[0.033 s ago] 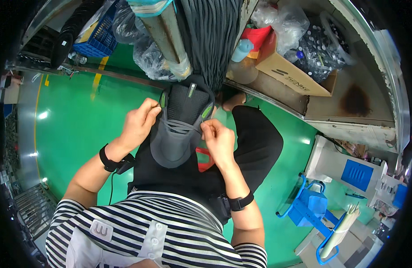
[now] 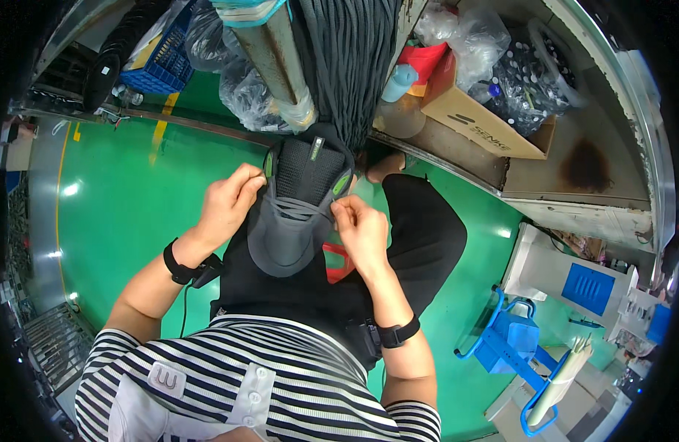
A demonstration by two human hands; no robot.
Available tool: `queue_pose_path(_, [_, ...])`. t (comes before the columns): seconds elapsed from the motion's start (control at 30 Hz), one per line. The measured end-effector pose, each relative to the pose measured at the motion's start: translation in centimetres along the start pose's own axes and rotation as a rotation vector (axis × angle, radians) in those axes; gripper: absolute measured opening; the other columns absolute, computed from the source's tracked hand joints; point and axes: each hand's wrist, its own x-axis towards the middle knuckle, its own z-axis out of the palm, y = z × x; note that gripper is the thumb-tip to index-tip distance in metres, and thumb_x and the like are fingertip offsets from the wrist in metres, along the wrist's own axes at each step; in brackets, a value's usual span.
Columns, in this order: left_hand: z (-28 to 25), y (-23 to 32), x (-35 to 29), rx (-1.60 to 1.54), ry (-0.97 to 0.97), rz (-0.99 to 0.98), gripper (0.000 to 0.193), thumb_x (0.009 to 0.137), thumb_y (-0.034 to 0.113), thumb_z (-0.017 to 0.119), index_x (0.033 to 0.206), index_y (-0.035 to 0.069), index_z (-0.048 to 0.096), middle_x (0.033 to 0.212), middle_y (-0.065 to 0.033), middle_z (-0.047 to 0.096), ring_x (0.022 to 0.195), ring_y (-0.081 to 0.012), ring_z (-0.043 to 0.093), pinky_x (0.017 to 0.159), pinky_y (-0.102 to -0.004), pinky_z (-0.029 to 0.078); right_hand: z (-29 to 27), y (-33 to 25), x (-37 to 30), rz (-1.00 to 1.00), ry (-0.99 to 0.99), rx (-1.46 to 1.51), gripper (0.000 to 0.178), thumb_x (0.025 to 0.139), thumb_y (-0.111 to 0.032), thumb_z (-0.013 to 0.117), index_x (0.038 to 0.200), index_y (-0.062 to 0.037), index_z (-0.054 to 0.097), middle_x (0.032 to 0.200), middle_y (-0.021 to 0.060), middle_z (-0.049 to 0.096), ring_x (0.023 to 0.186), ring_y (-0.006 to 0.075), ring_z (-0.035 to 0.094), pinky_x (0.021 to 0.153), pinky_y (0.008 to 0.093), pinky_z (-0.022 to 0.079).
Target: Insert and thread laces into a new shoe.
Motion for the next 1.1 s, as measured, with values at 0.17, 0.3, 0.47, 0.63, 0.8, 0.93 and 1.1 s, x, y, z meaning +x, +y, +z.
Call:
queue_pose_path(0.17, [-0.8,-0.4,0.0,0.057,0.275,0.238,0.006,0.084,0.013,0.069,0.085,0.007,0.071,0.067,-0.0010,0.062,0.066,-0.0171,0.056,0.061,-0.0331,0.042,0.0,-1.6,0.5,-0.260,0.062,-0.437,0.009,0.083,-0.013,0.063,0.081,-0.0042,0.064,0.060,0.0108,0.061,0.056,0.0262,0.064,0.055,0.0359,0.049])
queue_pose_path(0.3, [-1.9,0.3,-0.2,0.443,0.245,0.323,0.008,0.077,0.020,0.074,0.081,0.013,0.073,0.071,0.0027,0.063,0.072,-0.0166,0.053,0.071,-0.0328,0.035,0.6,-3.7,0.5,-0.506,0.108,-0.947,0.005,0.077,-0.008,0.062,0.076,-0.0047,0.058,0.063,0.0101,0.061,0.059,0.0259,0.066,0.054,0.0348,0.050])
queue_pose_path(0.47, [-1.5,1.0,0.1,0.616,0.141,0.400,0.013,0.073,0.020,0.073,0.069,0.012,0.064,0.065,0.0010,0.056,0.080,-0.0199,0.051,0.078,-0.0372,0.033,-1.5,-2.5,1.9,-0.776,-0.038,-0.982,0.009,0.076,-0.008,0.063,0.080,-0.0073,0.056,0.069,0.0076,0.060,0.061,0.0238,0.065,0.051,0.0335,0.048])
queue_pose_path(0.63, [-1.5,0.2,1.7,0.473,-0.085,0.339,0.015,0.078,0.021,0.071,0.069,0.010,0.066,0.066,-0.0007,0.058,0.080,-0.0200,0.051,0.079,-0.0366,0.033,-2.2,-1.9,2.0,-0.827,-0.042,-0.848,0.015,0.079,-0.018,0.067,0.083,-0.0095,0.055,0.069,0.0056,0.059,0.060,0.0226,0.064,0.051,0.0337,0.048])
queue_pose_path(0.8, [-0.4,0.4,4.6,0.323,-0.364,0.092,0.021,0.077,0.028,0.073,0.067,0.011,0.067,0.069,-0.0002,0.061,0.088,-0.0186,0.054,0.084,-0.0390,0.036,-2.9,-3.5,2.1,-0.840,0.034,-0.869,0.019,0.075,-0.021,0.069,0.088,-0.0115,0.058,0.084,0.0039,0.059,0.070,0.0200,0.063,0.052,0.0334,0.047])
queue_pose_path(0.93, [-3.1,2.7,5.4,0.746,-0.239,0.544,0.019,0.071,0.030,0.075,0.070,0.012,0.067,0.082,0.0018,0.063,0.094,-0.0202,0.054,0.088,-0.0409,0.037,-4.2,-5.0,4.2,-1.054,-0.053,-0.886,0.023,0.068,-0.020,0.071,0.087,-0.0123,0.062,0.094,0.0005,0.055,0.089,0.0178,0.056,0.066,0.0320,0.044])
queue_pose_path(1.1, [-3.6,0.6,9.0,0.581,-0.488,1.005,0.026,0.065,0.029,0.075,0.082,0.011,0.067,0.091,0.0000,0.056,0.099,-0.0231,0.052,0.093,-0.0431,0.037,-4.0,-5.1,7.0,-1.087,-0.463,-0.888,0.011,0.071,-0.020,0.069,0.068,-0.0120,0.062,0.080,0.0001,0.053,0.086,0.0179,0.051,0.072,0.0336,0.037])
